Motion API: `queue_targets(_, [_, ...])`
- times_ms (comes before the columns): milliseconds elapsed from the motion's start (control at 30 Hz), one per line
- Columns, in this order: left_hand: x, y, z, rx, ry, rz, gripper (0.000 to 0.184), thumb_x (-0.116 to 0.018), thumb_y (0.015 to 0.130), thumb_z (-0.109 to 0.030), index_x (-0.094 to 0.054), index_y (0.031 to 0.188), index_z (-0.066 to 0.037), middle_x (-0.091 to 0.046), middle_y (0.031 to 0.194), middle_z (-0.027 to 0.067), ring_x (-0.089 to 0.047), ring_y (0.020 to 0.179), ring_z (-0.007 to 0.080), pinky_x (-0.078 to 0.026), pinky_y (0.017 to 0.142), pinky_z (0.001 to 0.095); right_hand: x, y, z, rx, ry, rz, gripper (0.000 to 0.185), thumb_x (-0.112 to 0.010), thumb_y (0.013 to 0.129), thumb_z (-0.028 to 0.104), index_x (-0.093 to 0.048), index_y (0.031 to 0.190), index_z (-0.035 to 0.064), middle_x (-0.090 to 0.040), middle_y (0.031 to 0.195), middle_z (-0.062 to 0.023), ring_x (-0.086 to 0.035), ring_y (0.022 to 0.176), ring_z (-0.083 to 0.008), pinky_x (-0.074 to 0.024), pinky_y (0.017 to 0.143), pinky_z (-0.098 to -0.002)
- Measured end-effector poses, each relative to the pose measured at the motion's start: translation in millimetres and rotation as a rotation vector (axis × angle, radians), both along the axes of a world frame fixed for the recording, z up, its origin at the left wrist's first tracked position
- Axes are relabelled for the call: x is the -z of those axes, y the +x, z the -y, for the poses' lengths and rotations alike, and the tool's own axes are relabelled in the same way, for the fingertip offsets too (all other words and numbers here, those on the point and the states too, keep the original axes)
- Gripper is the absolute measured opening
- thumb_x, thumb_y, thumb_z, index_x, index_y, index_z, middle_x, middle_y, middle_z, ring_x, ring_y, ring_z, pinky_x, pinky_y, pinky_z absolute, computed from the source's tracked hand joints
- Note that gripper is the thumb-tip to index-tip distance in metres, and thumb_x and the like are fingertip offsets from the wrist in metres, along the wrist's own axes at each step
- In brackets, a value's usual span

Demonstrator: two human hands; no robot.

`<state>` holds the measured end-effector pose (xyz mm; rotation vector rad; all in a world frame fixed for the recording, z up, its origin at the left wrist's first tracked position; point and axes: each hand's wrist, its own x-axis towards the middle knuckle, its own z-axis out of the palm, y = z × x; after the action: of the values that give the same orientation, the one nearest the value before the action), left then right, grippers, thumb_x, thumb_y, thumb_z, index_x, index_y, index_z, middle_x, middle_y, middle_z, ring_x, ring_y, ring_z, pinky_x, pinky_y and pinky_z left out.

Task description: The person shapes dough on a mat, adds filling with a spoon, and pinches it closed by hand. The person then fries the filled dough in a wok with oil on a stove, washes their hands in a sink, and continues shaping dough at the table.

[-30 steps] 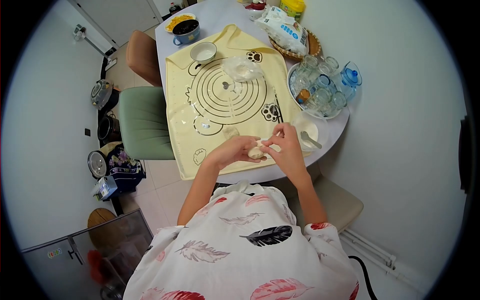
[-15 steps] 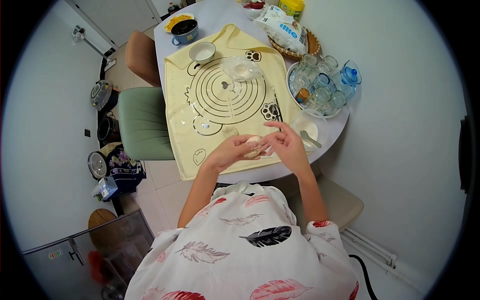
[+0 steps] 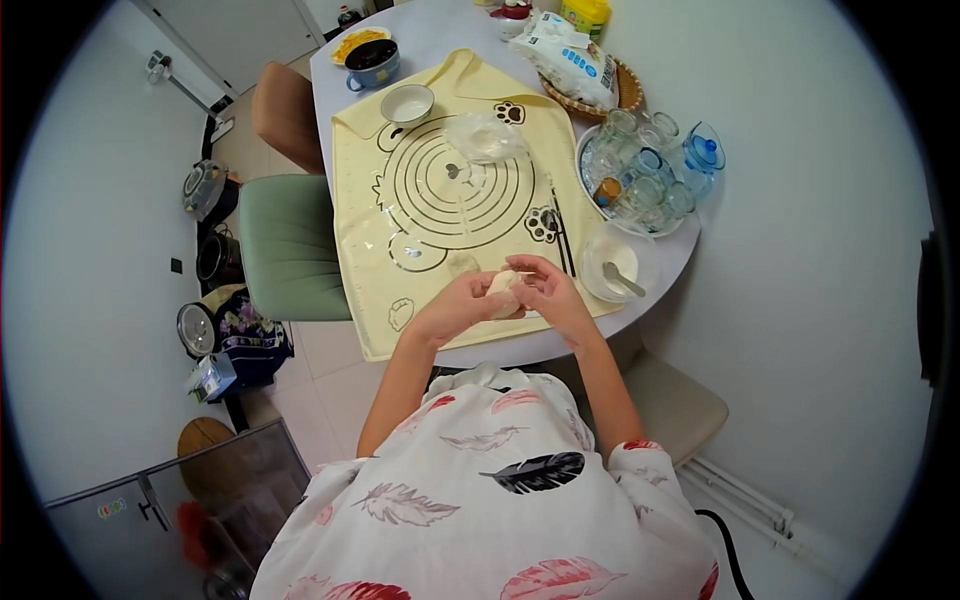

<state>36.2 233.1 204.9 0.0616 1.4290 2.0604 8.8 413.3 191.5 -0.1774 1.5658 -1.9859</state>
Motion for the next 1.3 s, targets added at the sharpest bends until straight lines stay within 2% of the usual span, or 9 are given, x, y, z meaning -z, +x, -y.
queue_targets(67, [3,2,1,-0.035,0.086,0.082,0.039,-0.054,0.087,-0.016,-0.045,0.119,0.005,-0.056,0.110,0.0136,-0.058,0.098,0.0246,-0.046,0.089,0.0311,4,-3,0,-0.070,0.048,-0.051,0.042,-0.058,0.083,0.020,-0.047,0.121,0.0041,-0.053,0.113,-0.0083,-0.051,0.101,-0.0164,-0.0426,0.085,-0.0301])
queue_targets(133, [7,2,3,-0.067,0.173,0.160,0.038,-0.054,0.086,-0.014,-0.046,0.119,0.004,-0.056,0.111,0.0140,-0.058,0.099,0.0244,-0.045,0.090,0.0313,10,-13,1,0.056,-0.363,0.276,0.039,-0.053,0.087,0.022,-0.047,0.121,0.0042,-0.053,0.114,-0.0093,-0.052,0.101,-0.0166,-0.0419,0.086,-0.0296])
queue_targets(300, [21,4,13,-0.287,0.207,0.061,0.043,-0.059,0.083,-0.014,-0.045,0.120,0.003,-0.055,0.112,0.0138,-0.056,0.104,0.0236,-0.044,0.092,0.0321,32,-17,1,0.131,-0.208,0.079,0.039,-0.049,0.089,0.023,-0.045,0.123,0.0047,-0.052,0.116,-0.0080,-0.052,0.103,-0.0159,-0.0399,0.088,-0.0288])
queue_targets(467, [29,9,24,-0.210,0.160,0.113,0.045,-0.061,0.081,-0.013,-0.045,0.120,0.002,-0.054,0.113,0.0103,-0.055,0.103,0.0211,-0.044,0.093,0.0308,48,-7,19,-0.015,0.085,-0.331,0.030,-0.057,0.085,0.017,-0.056,0.113,0.0069,-0.050,0.118,-0.0041,-0.051,0.105,-0.0130,-0.0431,0.084,-0.0291])
queue_targets(633, [20,9,23,-0.131,0.103,0.181,0.047,-0.064,0.080,-0.013,-0.045,0.120,0.003,-0.053,0.113,0.0084,-0.056,0.100,0.0173,-0.044,0.093,0.0294,42,-4,30,-0.007,-0.013,-0.240,0.027,-0.059,0.083,0.016,-0.060,0.108,0.0074,-0.051,0.115,-0.0036,-0.051,0.104,-0.0137,-0.0432,0.085,-0.0295])
queue_targets(733, [20,10,23,-0.136,0.126,0.119,0.042,-0.059,0.085,-0.018,-0.046,0.118,0.004,-0.054,0.111,0.0086,-0.056,0.099,0.0163,-0.044,0.093,0.0293,38,-7,26,0.029,0.018,-0.360,0.026,-0.062,0.080,0.015,-0.062,0.105,0.0067,-0.052,0.115,-0.0049,-0.052,0.103,-0.0163,-0.0433,0.085,-0.0299])
queue_targets(833, [22,8,24,-0.223,0.275,0.201,0.036,-0.050,0.090,-0.021,-0.047,0.117,0.003,-0.055,0.109,0.0088,-0.056,0.097,0.0160,-0.045,0.091,0.0294,24,-6,25,0.064,0.349,-0.685,0.028,-0.064,0.076,0.015,-0.063,0.103,0.0064,-0.053,0.113,-0.0067,-0.051,0.103,-0.0200,-0.0395,0.089,-0.0320])
queue_targets(1000, [17,7,16,-0.322,0.291,0.181,0.035,-0.041,0.093,-0.021,-0.045,0.119,0.003,-0.054,0.111,0.0099,-0.057,0.096,0.0184,-0.047,0.087,0.0324,7,5,31,0.154,0.534,-1.081,0.042,-0.073,0.066,0.027,-0.064,0.104,0.0103,-0.051,0.116,-0.0051,-0.039,0.114,-0.0248,-0.0297,0.097,-0.0379])
queue_targets(1300, [2,13,-3,-0.407,0.614,0.286,0.043,-0.029,0.093,-0.021,-0.037,0.123,0.008,-0.043,0.123,0.0202,-0.047,0.111,0.0316,-0.041,0.095,0.0381,0,8,26,0.288,0.464,-0.957,0.037,-0.077,0.056,0.015,-0.067,0.092,0.0113,-0.050,0.117,-0.0055,-0.038,0.113,-0.0256,-0.0318,0.094,-0.0372])
